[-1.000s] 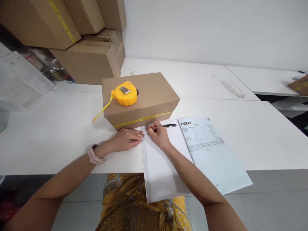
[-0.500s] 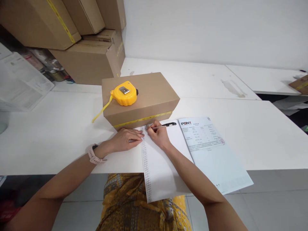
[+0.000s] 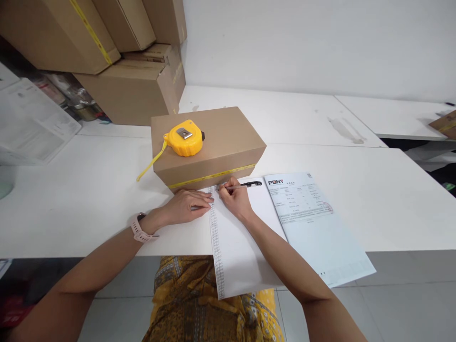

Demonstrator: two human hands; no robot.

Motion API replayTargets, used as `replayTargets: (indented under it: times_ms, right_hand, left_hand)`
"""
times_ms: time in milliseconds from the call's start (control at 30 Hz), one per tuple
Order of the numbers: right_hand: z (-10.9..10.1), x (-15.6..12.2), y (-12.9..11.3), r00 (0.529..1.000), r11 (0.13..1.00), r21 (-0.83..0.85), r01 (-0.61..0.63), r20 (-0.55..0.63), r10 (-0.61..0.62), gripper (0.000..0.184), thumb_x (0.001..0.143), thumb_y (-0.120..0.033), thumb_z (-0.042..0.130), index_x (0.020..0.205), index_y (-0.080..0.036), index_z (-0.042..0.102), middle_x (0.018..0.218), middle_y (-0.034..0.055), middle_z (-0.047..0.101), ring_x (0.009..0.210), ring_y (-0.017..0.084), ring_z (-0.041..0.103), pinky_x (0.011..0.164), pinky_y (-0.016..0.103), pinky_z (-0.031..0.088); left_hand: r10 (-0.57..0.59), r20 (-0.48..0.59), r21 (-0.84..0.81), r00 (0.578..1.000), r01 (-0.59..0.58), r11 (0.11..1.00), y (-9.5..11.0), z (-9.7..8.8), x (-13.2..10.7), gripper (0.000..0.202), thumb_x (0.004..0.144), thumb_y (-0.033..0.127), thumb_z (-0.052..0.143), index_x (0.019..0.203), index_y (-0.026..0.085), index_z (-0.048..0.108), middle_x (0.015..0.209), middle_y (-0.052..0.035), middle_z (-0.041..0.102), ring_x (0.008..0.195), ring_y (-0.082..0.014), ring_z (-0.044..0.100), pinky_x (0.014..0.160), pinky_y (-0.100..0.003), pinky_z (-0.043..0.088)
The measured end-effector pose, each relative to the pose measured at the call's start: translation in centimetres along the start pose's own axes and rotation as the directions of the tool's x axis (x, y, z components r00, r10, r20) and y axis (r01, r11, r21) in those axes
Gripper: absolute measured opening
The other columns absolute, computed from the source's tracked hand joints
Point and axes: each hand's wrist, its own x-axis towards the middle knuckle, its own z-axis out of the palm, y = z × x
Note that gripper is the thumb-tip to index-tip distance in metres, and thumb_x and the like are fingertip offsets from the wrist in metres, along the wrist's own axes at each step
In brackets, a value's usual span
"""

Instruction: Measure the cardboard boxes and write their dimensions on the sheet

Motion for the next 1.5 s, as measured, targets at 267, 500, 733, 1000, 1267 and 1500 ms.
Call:
replayTargets:
  times_ms: [267, 500, 733, 1000, 1267, 1500]
  right_hand:
    - [0.02, 0.03, 0.09, 1.000, 1.000, 0.024, -0.019, 0.006, 0.019, 0.027, 0.076, -0.033, 0.063, 0.065, -0.025, 0.040, 0.053, -0.0060, 0.048, 0.051, 0.011, 0.041, 0.051, 0.027, 0.033]
    - [-0.07, 0.11, 0.15, 1.000, 1.000, -0.005, -0.011, -0.002, 0.011, 0.028, 0.076, -0.032, 0.063, 0.064, -0.025, 0.039, 0.056, -0.0055, 0.045, 0.053, 0.011, 0.039, 0.052, 0.027, 0.032]
    - [-0.03, 0.15, 0.30, 0.999, 0.999, 0.031, -0.035, -0.009, 0.035, 0.026, 0.075, -0.032, 0.063, 0.065, -0.025, 0.040, 0.054, -0.0062, 0.046, 0.051, 0.011, 0.041, 0.050, 0.027, 0.031]
    - [-0.11, 0.17, 0.12, 1.000, 1.000, 0.007, -0.020, -0.019, 0.020, 0.026, 0.076, -0.032, 0.063, 0.064, -0.025, 0.041, 0.055, -0.0055, 0.046, 0.052, 0.012, 0.041, 0.051, 0.027, 0.032]
    - [-0.15, 0.15, 0.20, 1.000, 1.000, 0.007, -0.023, -0.006, 0.023, 0.027, 0.078, -0.032, 0.063, 0.064, -0.025, 0.041, 0.056, -0.0050, 0.047, 0.052, 0.012, 0.041, 0.051, 0.027, 0.032]
    - [-0.03, 0.08, 0.08, 1.000, 1.000, 0.021, -0.021, -0.010, 0.021, 0.026, 0.076, -0.032, 0.062, 0.065, -0.025, 0.040, 0.053, -0.0063, 0.046, 0.051, 0.011, 0.040, 0.050, 0.026, 0.031]
  left_hand:
    - [0.003, -0.011, 0.006, 1.000, -0.003, 1.000, -0.08, 0.10, -0.01, 0.024, 0.093, 0.021, 0.058, 0.082, 0.021, 0.079, 0.109, -0.0045, 0.079, 0.112, -0.0245, 0.072, 0.099, -0.039, 0.058]
    - [0.012, -0.011, 0.010, 1.000, -0.012, 1.000, -0.12, 0.13, 0.00, 0.023, 0.093, 0.020, 0.058, 0.084, 0.020, 0.080, 0.109, -0.0044, 0.078, 0.112, -0.0236, 0.073, 0.099, -0.038, 0.058]
    - [0.022, -0.031, 0.028, 0.999, -0.021, 0.999, -0.19, 0.22, -0.07, 0.022, 0.093, 0.020, 0.059, 0.084, 0.021, 0.079, 0.108, -0.0035, 0.079, 0.111, -0.0223, 0.073, 0.098, -0.036, 0.058]
    - [0.019, -0.028, 0.015, 0.999, -0.019, 1.000, -0.08, 0.18, 0.03, 0.024, 0.093, 0.020, 0.058, 0.082, 0.020, 0.079, 0.108, -0.0056, 0.079, 0.111, -0.0234, 0.073, 0.097, -0.037, 0.059]
    - [0.003, -0.025, 0.017, 1.000, -0.003, 1.000, -0.03, 0.15, -0.01, 0.022, 0.093, 0.020, 0.059, 0.082, 0.021, 0.079, 0.108, -0.0047, 0.079, 0.111, -0.0227, 0.073, 0.098, -0.036, 0.058]
    - [0.027, -0.042, 0.013, 0.999, -0.026, 1.000, -0.18, 0.24, -0.03, 0.022, 0.093, 0.020, 0.060, 0.082, 0.021, 0.079, 0.107, -0.0040, 0.079, 0.111, -0.0227, 0.073, 0.098, -0.035, 0.058]
